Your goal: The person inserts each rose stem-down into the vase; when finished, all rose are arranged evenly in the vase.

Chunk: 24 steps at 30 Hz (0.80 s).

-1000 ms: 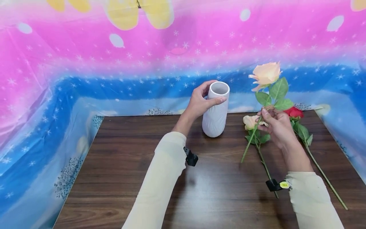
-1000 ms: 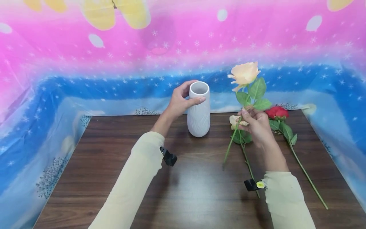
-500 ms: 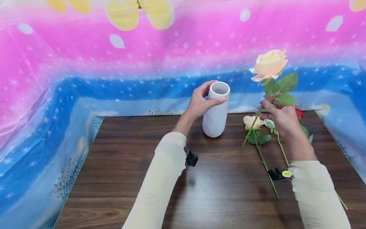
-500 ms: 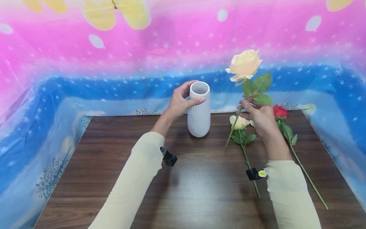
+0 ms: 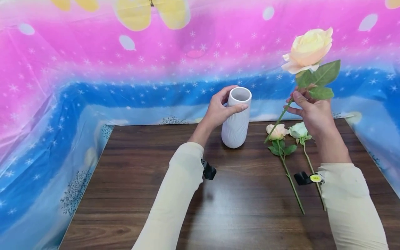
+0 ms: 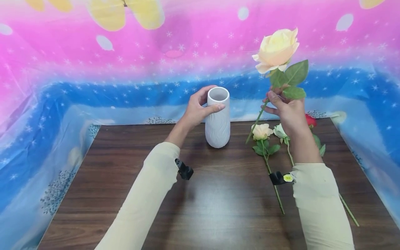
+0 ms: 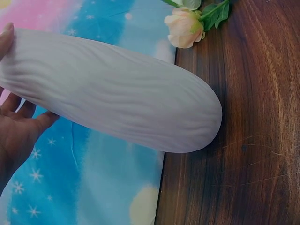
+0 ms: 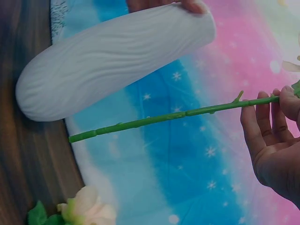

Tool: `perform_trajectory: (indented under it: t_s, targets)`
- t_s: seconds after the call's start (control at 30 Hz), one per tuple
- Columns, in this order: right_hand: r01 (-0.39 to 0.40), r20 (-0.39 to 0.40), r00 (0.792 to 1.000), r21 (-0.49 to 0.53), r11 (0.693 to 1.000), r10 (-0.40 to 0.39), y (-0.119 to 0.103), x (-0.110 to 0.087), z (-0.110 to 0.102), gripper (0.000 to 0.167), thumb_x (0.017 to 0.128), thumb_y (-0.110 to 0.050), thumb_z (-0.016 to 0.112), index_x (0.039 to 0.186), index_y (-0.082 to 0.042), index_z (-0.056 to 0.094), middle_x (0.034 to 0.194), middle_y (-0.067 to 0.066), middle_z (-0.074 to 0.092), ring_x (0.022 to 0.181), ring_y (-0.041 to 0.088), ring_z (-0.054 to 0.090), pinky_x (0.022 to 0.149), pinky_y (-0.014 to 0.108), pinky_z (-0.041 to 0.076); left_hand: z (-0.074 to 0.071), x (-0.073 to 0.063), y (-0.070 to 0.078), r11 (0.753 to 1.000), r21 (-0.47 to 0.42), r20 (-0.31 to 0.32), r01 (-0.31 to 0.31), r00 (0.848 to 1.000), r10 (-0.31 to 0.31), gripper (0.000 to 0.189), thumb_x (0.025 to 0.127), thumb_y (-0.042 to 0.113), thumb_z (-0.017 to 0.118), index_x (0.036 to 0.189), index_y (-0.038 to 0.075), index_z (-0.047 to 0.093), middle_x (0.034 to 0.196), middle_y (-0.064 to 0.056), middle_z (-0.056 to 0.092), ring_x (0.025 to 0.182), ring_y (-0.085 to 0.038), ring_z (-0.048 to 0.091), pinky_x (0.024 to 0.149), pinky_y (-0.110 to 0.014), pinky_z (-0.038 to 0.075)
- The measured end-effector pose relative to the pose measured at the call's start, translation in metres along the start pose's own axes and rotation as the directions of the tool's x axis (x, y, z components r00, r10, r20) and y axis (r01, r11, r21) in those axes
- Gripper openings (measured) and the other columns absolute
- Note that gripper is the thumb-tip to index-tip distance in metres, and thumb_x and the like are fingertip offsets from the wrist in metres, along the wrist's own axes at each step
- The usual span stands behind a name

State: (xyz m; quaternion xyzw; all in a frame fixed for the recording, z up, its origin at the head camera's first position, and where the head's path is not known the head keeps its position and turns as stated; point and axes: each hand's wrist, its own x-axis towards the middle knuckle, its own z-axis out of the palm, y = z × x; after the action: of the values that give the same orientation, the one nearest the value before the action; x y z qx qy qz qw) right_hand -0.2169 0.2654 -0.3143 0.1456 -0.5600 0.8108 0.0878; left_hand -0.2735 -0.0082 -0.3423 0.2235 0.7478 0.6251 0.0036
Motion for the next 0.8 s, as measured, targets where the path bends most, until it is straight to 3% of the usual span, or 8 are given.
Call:
perform_trajectory:
  t_s: [0.2, 0.4, 0.63, 0.8]
  targets:
    - [0.033, -0.004, 0.999, 0.001, 0.999, -0.033, -0.010, 0.009, 0.005, 0.021, 0.096, -0.007, 0.065, 0.116, -0.002, 0.062, 0.092, 0.005, 0.066, 0.087, 0.016, 0.069, 0.075, 0.031, 0.064, 0.000, 0.000, 0.000, 1.000, 0.006, -0.007, -0.007, 1.000, 0.007, 0.068, 0.086, 0.019, 0.082, 0.147, 0.012, 0.052, 0.132, -0.010, 0.065, 0.119, -0.022, 0.064, 0.098, -0.036, 0.054]
    - [0.054, -0.022, 0.998, 0.075, 0.996, -0.053, -0.016, 0.015, 0.011, 0.024, 0.095, -0.003, 0.064, 0.118, 0.000, 0.060, 0.092, 0.008, 0.067, 0.085, 0.020, 0.069, 0.071, 0.032, 0.064, 0.000, 0.001, -0.001, 1.000, 0.007, -0.007, -0.012, 1.000, 0.012, 0.068, 0.086, 0.020, 0.082, 0.146, 0.013, 0.053, 0.131, -0.010, 0.066, 0.118, -0.022, 0.064, 0.098, -0.037, 0.054]
    - [-0.019, -0.046, 0.998, 0.233, 0.972, 0.031, -0.023, 0.028, 0.021, 0.024, 0.096, 0.001, 0.062, 0.119, 0.002, 0.059, 0.093, 0.012, 0.066, 0.079, 0.024, 0.067, 0.067, 0.036, 0.063, -0.001, 0.000, -0.001, 1.000, 0.001, -0.008, -0.013, 1.000, 0.013, 0.068, 0.086, 0.019, 0.082, 0.147, 0.012, 0.052, 0.133, -0.009, 0.065, 0.121, -0.022, 0.063, 0.100, -0.038, 0.054]
    - [-0.035, -0.069, 0.996, 0.272, 0.962, 0.055, -0.031, 0.039, 0.032, 0.021, 0.096, 0.001, 0.062, 0.117, 0.001, 0.060, 0.090, 0.011, 0.064, 0.077, 0.024, 0.065, 0.065, 0.036, 0.061, -0.001, -0.001, 0.000, 1.000, -0.007, -0.001, -0.012, 1.000, 0.012, 0.069, 0.086, 0.019, 0.082, 0.148, 0.012, 0.051, 0.134, -0.010, 0.064, 0.122, -0.022, 0.063, 0.100, -0.038, 0.054]
